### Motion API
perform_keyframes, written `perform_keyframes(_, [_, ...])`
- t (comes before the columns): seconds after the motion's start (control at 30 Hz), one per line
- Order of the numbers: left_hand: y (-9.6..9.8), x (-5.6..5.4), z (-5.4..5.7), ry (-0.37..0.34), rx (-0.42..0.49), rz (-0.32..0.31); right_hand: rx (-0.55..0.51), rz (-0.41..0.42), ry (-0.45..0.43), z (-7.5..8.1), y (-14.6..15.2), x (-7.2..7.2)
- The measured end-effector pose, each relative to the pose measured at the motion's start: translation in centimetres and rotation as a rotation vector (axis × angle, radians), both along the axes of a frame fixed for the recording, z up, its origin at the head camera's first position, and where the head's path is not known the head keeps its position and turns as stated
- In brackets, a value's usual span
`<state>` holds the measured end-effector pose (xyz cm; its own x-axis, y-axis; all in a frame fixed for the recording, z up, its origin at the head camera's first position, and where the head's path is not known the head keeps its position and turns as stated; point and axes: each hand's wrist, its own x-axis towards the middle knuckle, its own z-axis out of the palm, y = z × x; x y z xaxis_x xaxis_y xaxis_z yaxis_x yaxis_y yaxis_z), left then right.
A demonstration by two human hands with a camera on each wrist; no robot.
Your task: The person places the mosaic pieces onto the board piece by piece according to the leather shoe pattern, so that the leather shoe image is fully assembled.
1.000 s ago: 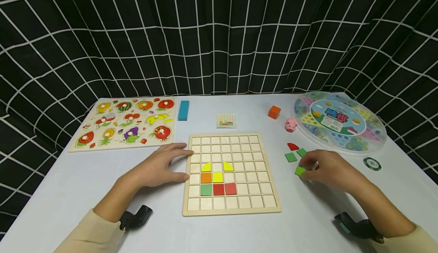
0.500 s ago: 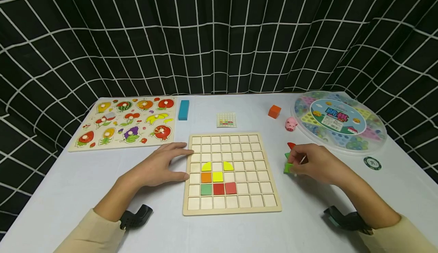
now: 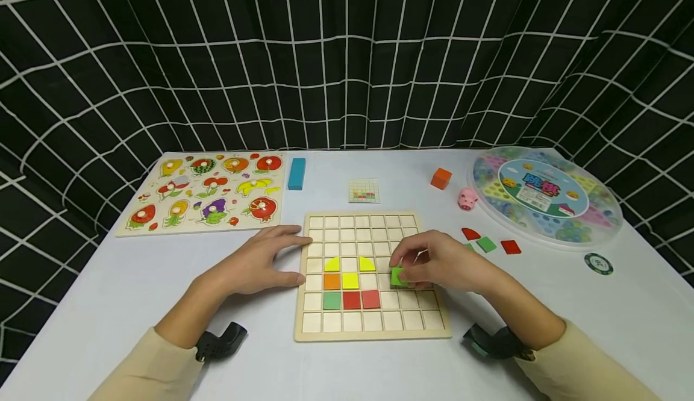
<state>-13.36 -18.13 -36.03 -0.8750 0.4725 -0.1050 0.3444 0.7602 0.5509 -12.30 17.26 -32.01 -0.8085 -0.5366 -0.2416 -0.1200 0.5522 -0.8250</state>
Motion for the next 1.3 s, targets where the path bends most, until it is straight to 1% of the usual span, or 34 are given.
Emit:
perform_keyframes(0.17, [0.1,-0.1,0.1,0.006,0.000,-0.007,0.003,0.033,-0.012,-0.6,-1.8,-0.1])
perform_keyframes(0.33, [0.1,-0.1,0.0,0.004,0.002,-0.004,0.000,0.060,0.000,-0.9,-2.8,-0.4])
perform_keyframes(0.5, [0.1,0.0,0.1,0.001,-0.002,0.003,0.017,0.072,-0.003,-0.8,-2.7,-0.4])
perform_keyframes(0.7, [0.2,-0.1,0.2,0.001,-0.009,0.002,0.068,0.091,-0.006,-0.7,-1.9,-0.4])
perform_keyframes(0.83, [0.2,-0.1,0.2,-0.002,-0.012,0.000,0.087,0.104,-0.020,-0.8,-1.6,-0.1])
perform_keyframes(0.93, [0.1,-0.1,0.2,-0.002,-0.010,0.001,0.098,0.099,-0.010,-0.7,-1.7,0.2])
perform_keyframes(1.03, [0.1,-0.1,0.2,-0.002,-0.008,0.001,0.110,0.098,0.016,-0.6,-1.8,0.5])
perform_keyframes(1.13, [0.1,-0.1,0.2,-0.005,-0.007,0.001,0.129,0.105,0.069,-0.5,-1.9,0.7])
perform_keyframes(1.3, [0.1,-0.1,0.2,-0.003,-0.004,-0.001,0.171,0.142,0.214,-0.6,-2.0,1.0])
